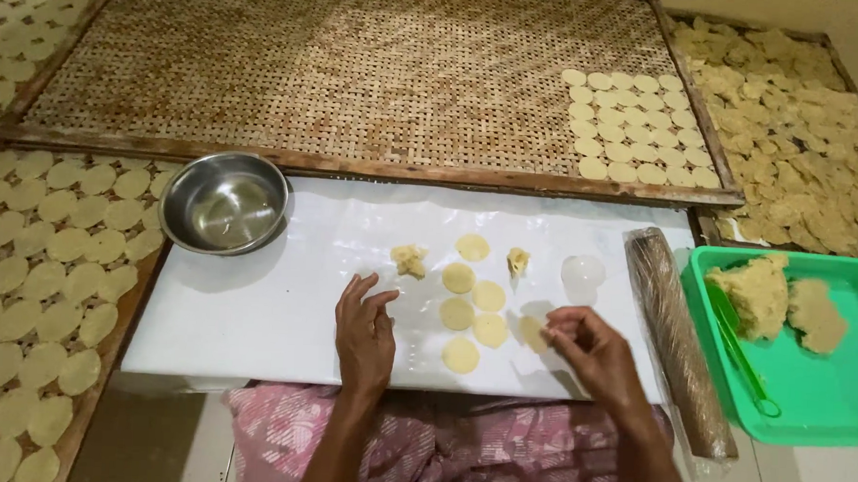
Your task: Preparing small circular dough portions and placing them on a woven drying rack.
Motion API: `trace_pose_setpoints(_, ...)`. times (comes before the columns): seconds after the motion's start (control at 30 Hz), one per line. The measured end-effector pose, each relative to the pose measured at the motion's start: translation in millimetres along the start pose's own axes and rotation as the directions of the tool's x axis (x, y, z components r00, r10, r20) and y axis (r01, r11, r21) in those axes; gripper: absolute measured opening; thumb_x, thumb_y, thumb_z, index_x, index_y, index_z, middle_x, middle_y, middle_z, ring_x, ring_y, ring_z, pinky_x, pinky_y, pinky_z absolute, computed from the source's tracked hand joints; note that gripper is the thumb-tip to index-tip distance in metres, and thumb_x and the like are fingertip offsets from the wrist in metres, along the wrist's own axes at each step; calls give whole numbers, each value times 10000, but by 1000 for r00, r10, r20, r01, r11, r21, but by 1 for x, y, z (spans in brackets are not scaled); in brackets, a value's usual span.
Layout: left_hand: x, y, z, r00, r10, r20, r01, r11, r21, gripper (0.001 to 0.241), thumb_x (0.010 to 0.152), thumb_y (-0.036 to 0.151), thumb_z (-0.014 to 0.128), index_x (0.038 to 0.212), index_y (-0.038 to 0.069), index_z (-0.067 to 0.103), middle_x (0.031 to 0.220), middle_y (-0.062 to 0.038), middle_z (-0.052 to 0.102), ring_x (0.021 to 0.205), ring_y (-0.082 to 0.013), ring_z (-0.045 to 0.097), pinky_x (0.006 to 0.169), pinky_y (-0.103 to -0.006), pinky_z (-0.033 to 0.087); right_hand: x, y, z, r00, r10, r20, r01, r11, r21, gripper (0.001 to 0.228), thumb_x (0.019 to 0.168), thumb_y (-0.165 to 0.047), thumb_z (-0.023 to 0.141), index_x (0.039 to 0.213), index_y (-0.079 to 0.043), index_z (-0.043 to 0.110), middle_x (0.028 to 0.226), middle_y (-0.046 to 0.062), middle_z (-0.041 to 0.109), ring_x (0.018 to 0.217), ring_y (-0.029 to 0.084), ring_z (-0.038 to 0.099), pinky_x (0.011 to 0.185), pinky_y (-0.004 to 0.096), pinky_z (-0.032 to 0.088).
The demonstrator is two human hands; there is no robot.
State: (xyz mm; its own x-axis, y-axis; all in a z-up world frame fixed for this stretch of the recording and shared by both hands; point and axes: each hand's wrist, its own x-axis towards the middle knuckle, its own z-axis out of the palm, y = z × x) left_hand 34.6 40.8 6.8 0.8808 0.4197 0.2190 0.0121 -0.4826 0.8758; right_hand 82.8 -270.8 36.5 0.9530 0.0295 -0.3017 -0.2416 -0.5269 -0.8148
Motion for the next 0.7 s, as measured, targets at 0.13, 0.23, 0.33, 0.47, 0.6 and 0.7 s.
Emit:
trace_pose_setpoints(0.13,-1,-5,0,993,112,-26,-110,991,80,320,878,-90,577,1109,82,717,1420,-117,576,1463,-372,416,1072,-454,477,32,-19,-42,998,-32,-46,30,999,-44,242,898,-211,740,1130,-141,759,989,120,818,904,176,770,819,366,634)
trace_pose_setpoints(0.23,-2,-5,2,993,112,-48,-109,992,68,312,878,-85,577,1086,90,730,1407,-107,597,1456,-367,433,1054,-452,485,71,-17,-70,984,-126,-123,128,992,9,216,920,-203,727,1092,-76,759,994,80,794,907,141,743,818,325,627)
trace_pose_setpoints(0.33,-1,-9,6,990,123,-74,-117,990,77,316,871,-76,579,1092,92,732,1403,-107,599,1442,-362,448,1060,-453,478,118,-19,-91,913,-398,-90,393,917,-68,196,968,-191,707,1093,-43,737,986,36,753,890,97,668,793,274,549)
trace_pose_setpoints(0.47,1,4,6,982,109,-157,-96,992,87,305,880,-67,582,1094,90,731,1393,-106,603,1440,-371,451,1096,-465,451,167,-50,-96,953,-298,-64,281,941,-190,170,984,-187,735,1075,-43,742,905,33,714,808,117,605,711,289,489)
trace_pose_setpoints(0.6,1,19,3,978,88,-186,-75,994,76,288,895,-56,587,1089,90,740,1400,-120,609,1443,-383,439,1119,-487,418,242,-52,-86,937,-348,28,349,926,-144,130,953,-152,718,1039,-54,725,902,-10,725,805,79,639,730,246,534)
trace_pose_setpoints(0.7,2,24,7,973,95,-211,-82,994,69,293,902,-39,564,1104,95,729,1395,-110,618,1453,-365,451,1122,-466,436,269,-67,-66,962,-268,51,254,948,190,127,956,-137,725,1029,-34,707,884,10,703,757,101,643,677,246,543)
